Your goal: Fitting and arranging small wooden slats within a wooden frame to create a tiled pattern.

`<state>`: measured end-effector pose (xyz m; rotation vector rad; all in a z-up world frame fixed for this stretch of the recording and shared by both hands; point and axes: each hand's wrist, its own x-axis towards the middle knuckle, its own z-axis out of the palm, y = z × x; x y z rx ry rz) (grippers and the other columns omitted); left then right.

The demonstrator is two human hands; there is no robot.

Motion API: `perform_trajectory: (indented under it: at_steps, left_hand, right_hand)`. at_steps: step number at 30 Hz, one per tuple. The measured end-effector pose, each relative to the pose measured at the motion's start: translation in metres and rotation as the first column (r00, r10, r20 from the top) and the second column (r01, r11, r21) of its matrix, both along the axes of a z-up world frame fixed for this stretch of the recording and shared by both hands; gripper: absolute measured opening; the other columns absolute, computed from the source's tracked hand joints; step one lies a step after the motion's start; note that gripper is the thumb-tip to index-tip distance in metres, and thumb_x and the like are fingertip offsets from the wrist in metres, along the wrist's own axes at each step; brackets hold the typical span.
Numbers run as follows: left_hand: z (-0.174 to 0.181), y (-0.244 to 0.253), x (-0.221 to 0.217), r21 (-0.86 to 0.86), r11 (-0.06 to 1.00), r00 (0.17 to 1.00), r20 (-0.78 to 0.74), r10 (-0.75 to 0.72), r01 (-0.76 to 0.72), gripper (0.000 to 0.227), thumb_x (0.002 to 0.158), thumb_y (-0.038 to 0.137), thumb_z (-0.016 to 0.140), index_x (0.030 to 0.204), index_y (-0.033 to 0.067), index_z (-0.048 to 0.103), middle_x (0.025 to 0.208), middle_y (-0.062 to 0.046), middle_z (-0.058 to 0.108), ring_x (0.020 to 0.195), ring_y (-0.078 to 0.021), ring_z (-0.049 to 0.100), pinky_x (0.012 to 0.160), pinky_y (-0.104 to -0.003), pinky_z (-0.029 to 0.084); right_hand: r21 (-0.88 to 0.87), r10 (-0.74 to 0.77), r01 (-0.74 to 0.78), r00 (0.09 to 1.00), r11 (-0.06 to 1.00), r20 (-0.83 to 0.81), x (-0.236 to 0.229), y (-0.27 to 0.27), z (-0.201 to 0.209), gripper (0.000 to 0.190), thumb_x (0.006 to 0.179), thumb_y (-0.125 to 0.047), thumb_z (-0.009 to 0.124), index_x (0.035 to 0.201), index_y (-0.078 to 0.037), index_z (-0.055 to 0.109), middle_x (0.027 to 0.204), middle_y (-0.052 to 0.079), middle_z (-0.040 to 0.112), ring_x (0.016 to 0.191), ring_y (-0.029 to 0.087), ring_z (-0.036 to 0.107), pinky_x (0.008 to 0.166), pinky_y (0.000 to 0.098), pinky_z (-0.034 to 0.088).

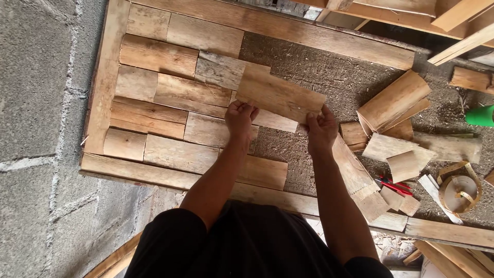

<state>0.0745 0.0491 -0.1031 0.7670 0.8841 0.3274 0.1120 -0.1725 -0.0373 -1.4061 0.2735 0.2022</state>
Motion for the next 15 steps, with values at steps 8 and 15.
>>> perform_trajectory:
  at_steps: [8, 15]
  left_hand:
    - [0.001, 0.032, 0.030, -0.105, 0.994, 0.999, -0.040, 0.027, -0.031, 0.010, 0.091, 0.008, 0.076, 0.096, 0.0032, 0.068, 0.087, -0.010, 0.075, 0.078, -0.0183, 0.075, 0.074, -0.033, 0.066]
    - [0.024, 0.065, 0.052, 0.676, 0.672, 0.951, -0.261, -0.167, 0.303, 0.020, 0.098, 0.019, 0.075, 0.098, -0.0014, 0.072, 0.089, -0.012, 0.076, 0.085, -0.0288, 0.074, 0.078, -0.039, 0.060]
  right_hand:
    - [-0.014, -0.011, 0.011, 0.999, 1.000, 0.030, 0.046, 0.011, -0.022, 0.047, 0.102, 0.001, 0.063, 0.148, -0.004, 0.054, 0.104, 0.008, 0.075, 0.085, 0.012, 0.073, 0.069, 0.0266, 0.063]
    - [-0.089, -0.079, 0.080, 0.997, 0.993, 0.010, 0.104, 0.020, -0.047, 0.049, 0.101, 0.001, 0.062, 0.148, -0.005, 0.051, 0.104, 0.011, 0.076, 0.081, 0.014, 0.074, 0.065, 0.0281, 0.064]
